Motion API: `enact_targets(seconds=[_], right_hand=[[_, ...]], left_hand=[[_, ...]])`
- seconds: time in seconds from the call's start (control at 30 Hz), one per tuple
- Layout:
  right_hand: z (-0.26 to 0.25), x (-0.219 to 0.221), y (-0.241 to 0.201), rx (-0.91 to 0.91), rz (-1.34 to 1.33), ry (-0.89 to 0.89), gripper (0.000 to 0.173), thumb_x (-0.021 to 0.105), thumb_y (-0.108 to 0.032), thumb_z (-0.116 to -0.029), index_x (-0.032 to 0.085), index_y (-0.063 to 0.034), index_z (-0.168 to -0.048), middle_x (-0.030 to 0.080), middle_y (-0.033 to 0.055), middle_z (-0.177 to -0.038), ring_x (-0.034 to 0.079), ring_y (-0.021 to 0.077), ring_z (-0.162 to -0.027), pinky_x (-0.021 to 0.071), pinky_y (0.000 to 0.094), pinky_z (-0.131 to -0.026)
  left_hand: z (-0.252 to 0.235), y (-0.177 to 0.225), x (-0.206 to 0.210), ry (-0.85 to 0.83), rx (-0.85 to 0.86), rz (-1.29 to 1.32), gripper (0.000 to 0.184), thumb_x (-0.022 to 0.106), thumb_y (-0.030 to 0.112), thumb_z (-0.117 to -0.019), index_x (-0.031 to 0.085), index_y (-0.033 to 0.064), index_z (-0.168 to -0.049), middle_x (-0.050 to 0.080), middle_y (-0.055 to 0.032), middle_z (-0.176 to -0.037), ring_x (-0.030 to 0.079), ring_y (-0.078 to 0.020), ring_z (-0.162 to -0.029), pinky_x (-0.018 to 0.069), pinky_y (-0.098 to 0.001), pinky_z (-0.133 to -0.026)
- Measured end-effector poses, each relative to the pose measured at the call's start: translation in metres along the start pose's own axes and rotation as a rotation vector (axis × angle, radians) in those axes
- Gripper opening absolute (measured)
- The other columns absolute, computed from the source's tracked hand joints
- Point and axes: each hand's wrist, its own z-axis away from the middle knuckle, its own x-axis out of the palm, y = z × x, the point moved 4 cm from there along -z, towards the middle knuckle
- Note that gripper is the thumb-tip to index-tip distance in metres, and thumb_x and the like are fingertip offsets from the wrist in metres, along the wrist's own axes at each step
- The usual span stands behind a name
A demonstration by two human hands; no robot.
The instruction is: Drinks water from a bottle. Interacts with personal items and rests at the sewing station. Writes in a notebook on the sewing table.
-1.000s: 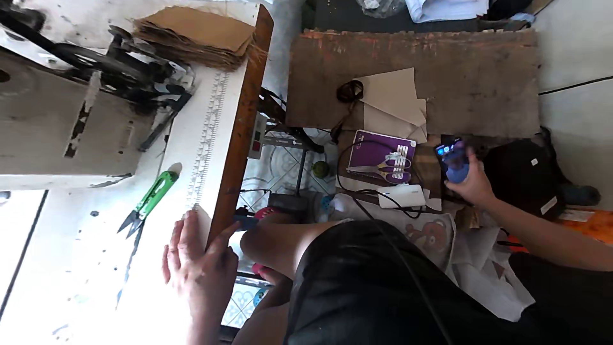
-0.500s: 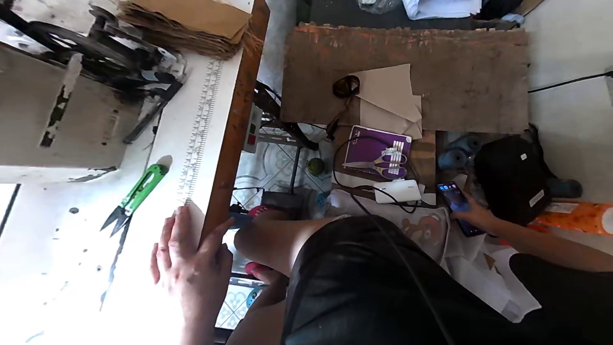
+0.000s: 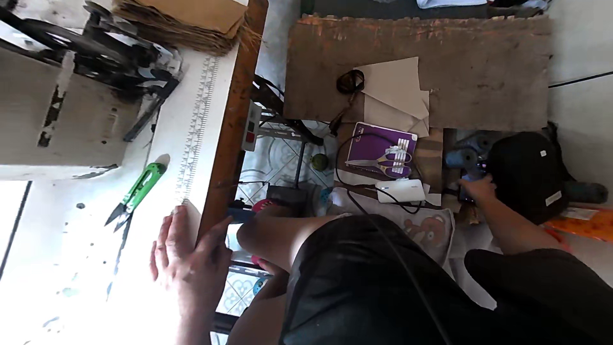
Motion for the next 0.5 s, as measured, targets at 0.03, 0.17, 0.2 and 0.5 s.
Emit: enact_targets(seconds=[0.03,0.17,0.2,0.5], right_hand=[[-0.004,0.001,-0.001,-0.001,-0.001,0.005,0.104,0.077,-0.038,-0.09,0.013,0.0057,-0.16,0.033,0.0359,-0.156,0.04,0.0454,-0.144,0.0358,0.0538,-0.117],[-0.015,0.006,-0.007,-0.009,0.026,0.046,0.101,0.075,-0.036,-0.0924,0.013,0.007,-0.16,0.026,0.0372,-0.159,0.035,0.0482,-0.146,0.0332,0.0546,-0.118],[-0.014,0.007,-0.009,-0.005,0.033,0.062,0.1,0.075,-0.035,-0.0927,0.013,0.0076,-0.159,0.027,0.0372,-0.159,0.035,0.0477,-0.146,0.0335,0.0543,-0.118],[0.055,0.012,-0.008,-0.464,0.202,-0.047,0.064,0.06,-0.026,-0.1006,0.038,0.0103,-0.148,0.035,0.0387,-0.152,0.034,0.0529,-0.144,0.0288,0.0659,-0.115]], left_hand=[[0.0,-0.001,0.001,0.003,0.009,0.001,0.033,0.049,0.013,-0.0955,0.075,0.0062,-0.115,0.045,-0.0349,-0.15,0.034,-0.0599,-0.142,0.0257,-0.0742,-0.111],[0.002,-0.003,0.001,-0.006,0.002,-0.002,0.033,0.05,0.016,-0.0961,0.075,0.007,-0.116,0.043,-0.0355,-0.151,0.033,-0.0599,-0.143,0.0247,-0.075,-0.111],[0.002,-0.002,0.001,-0.008,-0.002,-0.007,0.033,0.05,0.017,-0.0962,0.075,0.0072,-0.115,0.043,-0.0357,-0.151,0.033,-0.0601,-0.143,0.0246,-0.0748,-0.111],[0.001,0.002,-0.003,0.0,-0.024,-0.026,0.031,0.051,0.012,-0.0951,0.075,0.0074,-0.114,0.046,-0.0334,-0.15,0.036,-0.0589,-0.142,0.0269,-0.0737,-0.111]])
